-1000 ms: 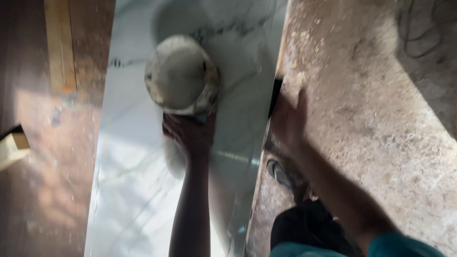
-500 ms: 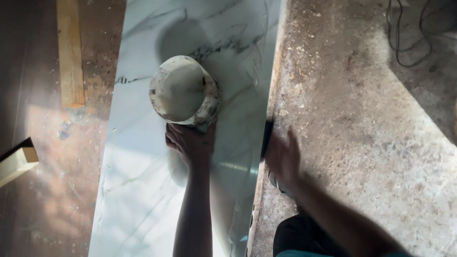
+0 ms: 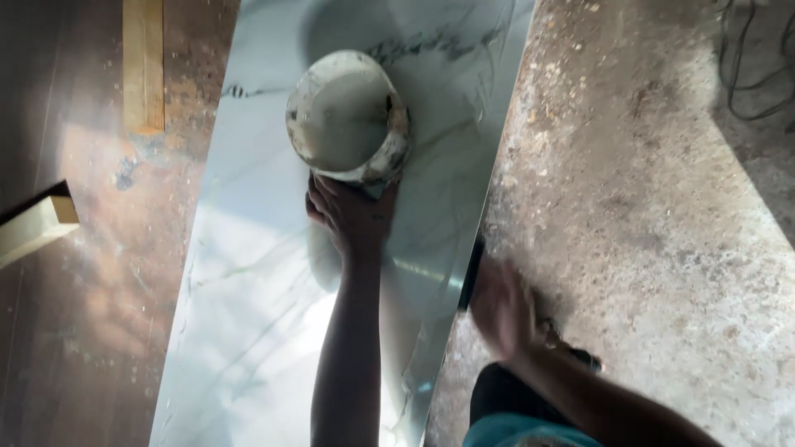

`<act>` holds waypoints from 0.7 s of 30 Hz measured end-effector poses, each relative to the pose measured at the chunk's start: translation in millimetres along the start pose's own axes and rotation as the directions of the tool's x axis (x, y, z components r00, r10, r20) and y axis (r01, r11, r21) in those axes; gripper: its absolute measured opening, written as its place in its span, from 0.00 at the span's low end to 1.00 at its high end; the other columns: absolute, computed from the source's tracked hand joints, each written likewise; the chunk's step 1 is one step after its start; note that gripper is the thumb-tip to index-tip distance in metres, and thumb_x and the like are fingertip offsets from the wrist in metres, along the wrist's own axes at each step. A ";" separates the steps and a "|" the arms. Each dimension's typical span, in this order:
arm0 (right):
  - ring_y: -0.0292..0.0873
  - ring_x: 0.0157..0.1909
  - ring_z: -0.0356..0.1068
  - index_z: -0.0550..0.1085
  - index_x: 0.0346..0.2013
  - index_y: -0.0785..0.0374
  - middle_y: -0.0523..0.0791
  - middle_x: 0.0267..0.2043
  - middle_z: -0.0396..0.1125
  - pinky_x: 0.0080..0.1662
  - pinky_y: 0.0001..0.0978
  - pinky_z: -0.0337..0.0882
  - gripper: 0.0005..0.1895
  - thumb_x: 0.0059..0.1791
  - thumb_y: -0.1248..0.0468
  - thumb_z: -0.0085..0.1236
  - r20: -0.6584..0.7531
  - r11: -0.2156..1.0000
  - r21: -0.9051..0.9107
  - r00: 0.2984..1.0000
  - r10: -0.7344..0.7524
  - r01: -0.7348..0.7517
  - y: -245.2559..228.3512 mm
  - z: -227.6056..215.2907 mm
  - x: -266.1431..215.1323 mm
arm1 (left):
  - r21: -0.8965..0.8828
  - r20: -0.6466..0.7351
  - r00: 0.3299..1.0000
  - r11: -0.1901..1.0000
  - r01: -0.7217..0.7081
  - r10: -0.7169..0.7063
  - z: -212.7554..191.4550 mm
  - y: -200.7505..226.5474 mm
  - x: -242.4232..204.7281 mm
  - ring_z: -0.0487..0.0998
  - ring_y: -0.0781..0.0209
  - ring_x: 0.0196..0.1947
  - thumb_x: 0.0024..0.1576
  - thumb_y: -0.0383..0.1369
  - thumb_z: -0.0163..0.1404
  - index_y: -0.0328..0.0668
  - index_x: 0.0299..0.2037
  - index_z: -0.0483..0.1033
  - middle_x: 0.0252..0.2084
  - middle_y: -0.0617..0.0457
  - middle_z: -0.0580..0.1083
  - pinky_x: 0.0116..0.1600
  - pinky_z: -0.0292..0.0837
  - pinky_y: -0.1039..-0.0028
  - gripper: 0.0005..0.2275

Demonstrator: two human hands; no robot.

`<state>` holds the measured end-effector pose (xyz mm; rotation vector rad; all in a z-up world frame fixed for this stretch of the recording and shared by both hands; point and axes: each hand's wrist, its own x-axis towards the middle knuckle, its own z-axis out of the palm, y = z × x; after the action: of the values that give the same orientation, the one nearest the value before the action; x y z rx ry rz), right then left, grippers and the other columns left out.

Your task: Applying and smoothing putty or filler onto the edge of a marble-patterned board using a scraper and fingers.

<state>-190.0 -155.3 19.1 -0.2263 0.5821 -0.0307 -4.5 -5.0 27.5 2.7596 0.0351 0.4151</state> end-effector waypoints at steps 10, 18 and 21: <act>0.58 0.73 0.57 0.56 0.72 0.68 0.58 0.72 0.57 0.72 0.50 0.53 0.49 0.51 0.32 0.34 0.246 0.963 -0.191 0.959 -0.142 0.191 -45.0 28.6 74.2 | 0.007 0.017 1.000 1.000 -0.020 0.020 4.1 -3.4 0.0 0.61 0.37 0.66 0.39 0.69 0.57 0.24 0.71 0.44 0.69 0.35 0.58 0.70 0.53 0.47 0.61; 0.60 0.79 0.35 0.46 0.77 0.64 0.57 0.81 0.36 0.72 0.55 0.38 0.38 0.58 0.45 0.31 0.365 0.844 -0.439 0.920 -0.146 0.308 11.1 24.8 -19.5 | 0.002 0.045 0.999 1.000 -0.002 0.002 -0.2 1.6 -0.1 0.60 0.37 0.68 0.39 0.70 0.59 0.24 0.73 0.41 0.71 0.36 0.57 0.71 0.50 0.46 0.63; 0.63 0.80 0.31 0.42 0.77 0.69 0.60 0.80 0.30 0.75 0.58 0.33 0.40 0.60 0.42 0.25 0.417 0.776 -0.415 0.857 -0.303 0.476 -29.6 55.8 51.7 | -0.003 0.066 0.998 1.000 0.016 -0.016 -6.8 8.8 4.7 0.57 0.36 0.70 0.39 0.65 0.61 0.24 0.72 0.42 0.71 0.35 0.56 0.73 0.47 0.46 0.62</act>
<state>-115.1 -177.6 42.9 -0.8576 0.1833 -0.2496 -2.2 -10.6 38.0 2.7658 0.0405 0.3191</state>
